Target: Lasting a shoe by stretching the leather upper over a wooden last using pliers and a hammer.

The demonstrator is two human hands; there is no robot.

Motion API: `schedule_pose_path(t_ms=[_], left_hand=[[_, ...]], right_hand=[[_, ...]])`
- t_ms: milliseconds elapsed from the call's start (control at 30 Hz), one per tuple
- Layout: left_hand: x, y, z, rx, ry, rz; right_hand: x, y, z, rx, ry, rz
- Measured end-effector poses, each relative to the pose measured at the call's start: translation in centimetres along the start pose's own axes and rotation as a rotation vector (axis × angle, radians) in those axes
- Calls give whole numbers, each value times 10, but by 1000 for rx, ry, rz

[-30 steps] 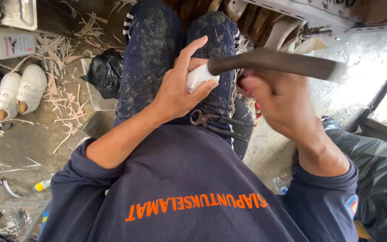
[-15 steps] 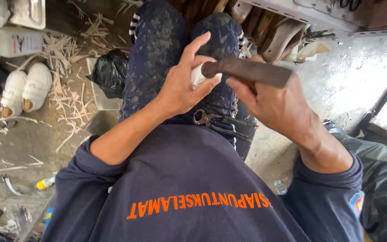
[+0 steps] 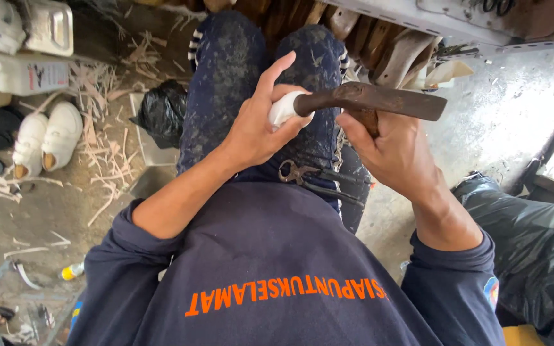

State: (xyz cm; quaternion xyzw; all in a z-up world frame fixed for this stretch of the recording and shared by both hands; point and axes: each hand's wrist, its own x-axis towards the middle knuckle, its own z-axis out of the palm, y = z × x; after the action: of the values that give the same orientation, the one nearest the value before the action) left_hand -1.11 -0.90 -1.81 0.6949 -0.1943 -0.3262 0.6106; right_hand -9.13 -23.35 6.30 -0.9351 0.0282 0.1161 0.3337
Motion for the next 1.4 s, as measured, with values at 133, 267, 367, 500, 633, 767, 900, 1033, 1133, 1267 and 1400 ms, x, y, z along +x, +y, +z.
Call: schedule_pose_path(t_ms=[133,267,367,500,633,767,900,1033,1133,1267,1400], left_hand=[[-3,-6,-1,-47,19,68],[-2,-3,-5,-29,-10,35],[-3,1,-12,-73,65,85],[-17,9,-25,-477,399,198],[-13,-46,-12,-578,612,223],[-12,-75,-14,-567,547,176],[-23,-61,-17,-642,511,137],[-28,-53,-15,-738,511,84],[-25,-55,-18,-741,522,80],[-28,-48,-24,-569,542,6],[-24,-44,-31,-589,521,9]], right_hand=[[6,-19,-9,260,128,24],[8,-15,-9,199,-10,75],[3,-14,-15,215,124,129],[-7,-37,-15,859,211,45],[9,-36,38,1244,150,390],[26,-51,88,513,311,234],[22,-60,89,-24,166,25],[6,-60,90,-70,224,78],[22,-67,88,-454,111,248],[25,-70,81,-176,211,-71],[18,-68,82,-171,225,-97]])
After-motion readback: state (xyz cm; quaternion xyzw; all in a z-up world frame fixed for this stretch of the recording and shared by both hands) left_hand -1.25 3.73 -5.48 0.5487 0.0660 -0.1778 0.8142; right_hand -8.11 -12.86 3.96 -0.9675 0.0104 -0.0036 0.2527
